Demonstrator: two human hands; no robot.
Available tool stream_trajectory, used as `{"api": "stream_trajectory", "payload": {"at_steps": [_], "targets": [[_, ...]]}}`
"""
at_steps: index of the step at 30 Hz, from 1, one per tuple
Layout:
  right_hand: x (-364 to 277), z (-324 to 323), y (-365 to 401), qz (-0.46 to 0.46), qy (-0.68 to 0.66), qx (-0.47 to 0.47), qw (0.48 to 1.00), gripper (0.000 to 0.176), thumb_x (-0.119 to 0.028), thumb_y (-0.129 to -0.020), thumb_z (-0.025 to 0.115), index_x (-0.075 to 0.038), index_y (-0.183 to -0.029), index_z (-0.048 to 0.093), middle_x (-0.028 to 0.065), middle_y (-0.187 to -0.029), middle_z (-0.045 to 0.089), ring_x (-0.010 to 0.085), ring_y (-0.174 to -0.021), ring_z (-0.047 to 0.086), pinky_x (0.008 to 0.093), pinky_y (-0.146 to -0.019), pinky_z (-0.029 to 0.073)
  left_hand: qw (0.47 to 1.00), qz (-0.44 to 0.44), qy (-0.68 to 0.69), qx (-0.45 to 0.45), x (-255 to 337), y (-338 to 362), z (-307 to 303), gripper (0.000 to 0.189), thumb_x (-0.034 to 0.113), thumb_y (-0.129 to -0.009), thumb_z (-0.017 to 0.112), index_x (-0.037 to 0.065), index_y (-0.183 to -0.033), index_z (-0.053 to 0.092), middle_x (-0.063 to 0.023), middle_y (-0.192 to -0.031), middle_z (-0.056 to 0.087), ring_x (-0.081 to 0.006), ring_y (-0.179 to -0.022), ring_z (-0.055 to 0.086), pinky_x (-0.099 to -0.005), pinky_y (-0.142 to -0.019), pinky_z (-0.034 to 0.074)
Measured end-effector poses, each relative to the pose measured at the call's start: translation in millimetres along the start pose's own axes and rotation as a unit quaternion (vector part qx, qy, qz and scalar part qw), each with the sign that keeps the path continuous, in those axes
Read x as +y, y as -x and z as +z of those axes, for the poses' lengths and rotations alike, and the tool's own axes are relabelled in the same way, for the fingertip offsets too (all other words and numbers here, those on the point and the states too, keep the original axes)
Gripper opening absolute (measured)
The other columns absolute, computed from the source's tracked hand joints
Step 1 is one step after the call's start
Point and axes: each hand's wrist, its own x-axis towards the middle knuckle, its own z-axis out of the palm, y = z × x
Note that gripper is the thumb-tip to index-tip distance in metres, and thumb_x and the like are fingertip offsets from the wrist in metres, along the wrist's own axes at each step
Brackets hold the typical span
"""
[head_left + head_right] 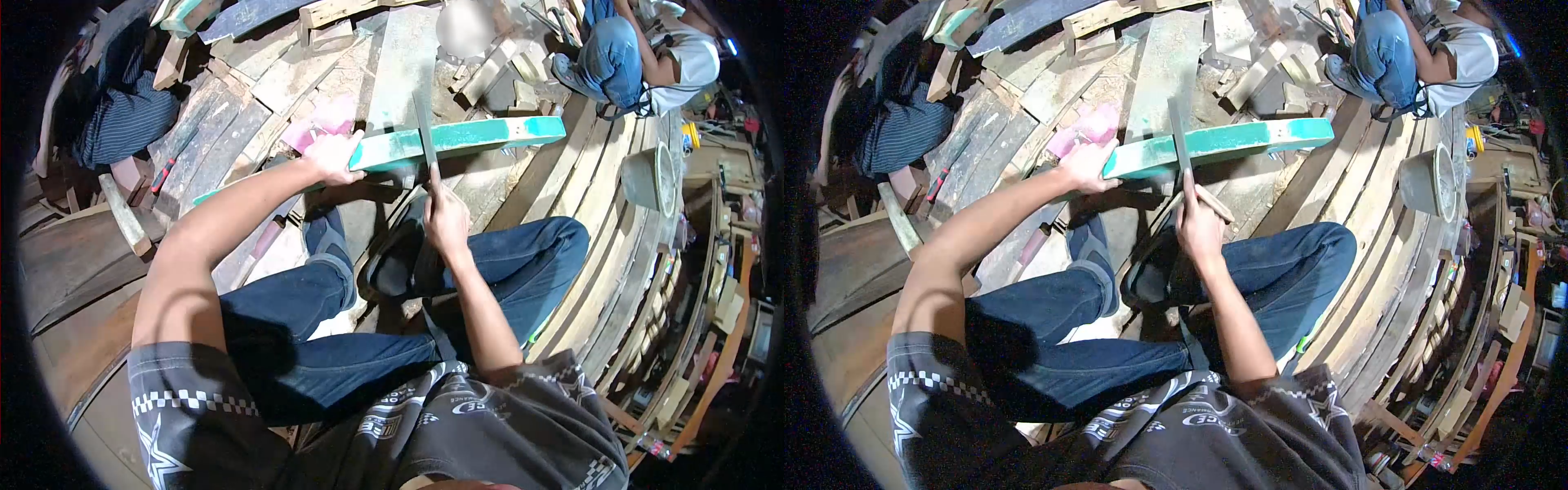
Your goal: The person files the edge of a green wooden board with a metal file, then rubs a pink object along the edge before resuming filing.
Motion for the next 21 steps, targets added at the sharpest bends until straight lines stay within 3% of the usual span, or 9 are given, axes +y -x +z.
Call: {"api": "stream_trajectory", "payload": {"at_steps": [2, 4, 7, 8, 10, 15, 18, 19, 21], "targets": [[-3, 0, -23, 0.085, 0.010, -0.079, 0.993, 0.066, -0.024, -0.096, 0.049, -0.026, -0.155, 0.021, 0.0286, -0.079, 0.066, 0.0472, -0.066, 0.063, 0.0582, -0.060, 0.050, 1.000, -0.002, -0.004, 0.003, 0, 2, 1, 0.080, 0.045, -0.073, 0.076, 0.001, -0.129, 0.039, -0.0273, -0.086, 0.066, -0.0471, -0.083, 0.066, -0.0542, -0.079, 0.053], [-7, -2, -35, 0.116, 0.005, -0.103, 0.988, 0.064, -0.025, -0.096, 0.048, -0.026, -0.155, 0.022, 0.0291, -0.074, 0.064, 0.0467, -0.066, 0.063, 0.0584, -0.059, 0.049, 1.000, -0.012, -0.012, -0.006, 4, 3, -3, 0.080, 0.045, -0.072, 0.076, 0.001, -0.129, 0.040, -0.0274, -0.087, 0.066, -0.0474, -0.083, 0.065, -0.0543, -0.079, 0.053], [-10, -7, -20, 0.081, -0.026, -0.060, 0.995, 0.066, -0.022, -0.095, 0.050, -0.023, -0.155, 0.023, 0.0294, -0.075, 0.064, 0.0467, -0.066, 0.063, 0.0583, -0.061, 0.050, 1.000, -0.009, 0.002, -0.020, 0, -2, 1, 0.081, 0.045, -0.072, 0.076, 0.001, -0.130, 0.039, -0.0277, -0.089, 0.066, -0.0471, -0.085, 0.065, -0.0544, -0.079, 0.053], [-2, 2, -6, 0.015, 0.006, 0.003, 1.000, 0.072, -0.018, -0.091, 0.055, -0.016, -0.155, 0.023, 0.0238, -0.067, 0.064, 0.0413, -0.055, 0.062, 0.0538, -0.052, 0.050, 1.000, -0.005, 0.001, -0.015, 0, -3, 2, 0.081, 0.045, -0.073, 0.076, 0.001, -0.130, 0.039, -0.0277, -0.090, 0.066, -0.0470, -0.085, 0.066, -0.0544, -0.079, 0.053], [-9, -6, 22, 0.059, 0.023, -0.071, 0.995, 0.075, -0.017, -0.090, 0.056, -0.016, -0.156, 0.020, 0.0233, -0.063, 0.063, 0.0403, -0.053, 0.062, 0.0527, -0.049, 0.050, 1.000, -0.002, -0.001, -0.003, 2, 0, -1, 0.080, 0.044, -0.073, 0.076, 0.001, -0.129, 0.040, -0.0278, -0.091, 0.066, -0.0467, -0.085, 0.066, -0.0542, -0.079, 0.053], [1, 5, -5, 0.019, 0.007, -0.004, 1.000, 0.074, -0.020, -0.091, 0.055, -0.021, -0.156, 0.020, 0.0245, -0.068, 0.065, 0.0435, -0.060, 0.064, 0.0553, -0.058, 0.052, 0.999, -0.018, -0.013, -0.024, 3, 0, -1, 0.080, 0.046, -0.074, 0.075, 0.001, -0.130, 0.040, -0.0280, -0.093, 0.066, -0.0454, -0.087, 0.066, -0.0533, -0.080, 0.053], [-9, -2, -41, 0.127, 0.018, -0.112, 0.985, 0.073, -0.018, -0.091, 0.054, -0.020, -0.155, 0.021, 0.0257, -0.070, 0.065, 0.0445, -0.064, 0.064, 0.0564, -0.062, 0.052, 1.000, -0.017, -0.015, -0.002, 5, 3, -2, 0.078, 0.046, -0.073, 0.076, 0.001, -0.127, 0.041, -0.0281, -0.093, 0.066, -0.0458, -0.087, 0.066, -0.0540, -0.081, 0.053], [-23, -18, -45, 0.150, 0.044, -0.143, 0.977, 0.065, -0.016, -0.093, 0.051, -0.018, -0.154, 0.027, 0.0247, -0.080, 0.066, 0.0450, -0.069, 0.064, 0.0543, -0.064, 0.051, 1.000, -0.014, 0.006, -0.016, 4, 2, -5, 0.077, 0.044, -0.073, 0.076, 0.001, -0.126, 0.041, -0.0279, -0.093, 0.066, -0.0464, -0.087, 0.066, -0.0548, -0.082, 0.052], [-14, -7, -25, 0.097, 0.013, -0.073, 0.993, 0.066, -0.017, -0.093, 0.052, -0.018, -0.154, 0.027, 0.0253, -0.076, 0.065, 0.0450, -0.068, 0.064, 0.0543, -0.063, 0.051, 1.000, -0.009, 0.004, -0.011, 5, 3, -7, 0.077, 0.044, -0.073, 0.076, 0.001, -0.126, 0.041, -0.0276, -0.092, 0.066, -0.0465, -0.086, 0.066, -0.0545, -0.081, 0.052]]}}
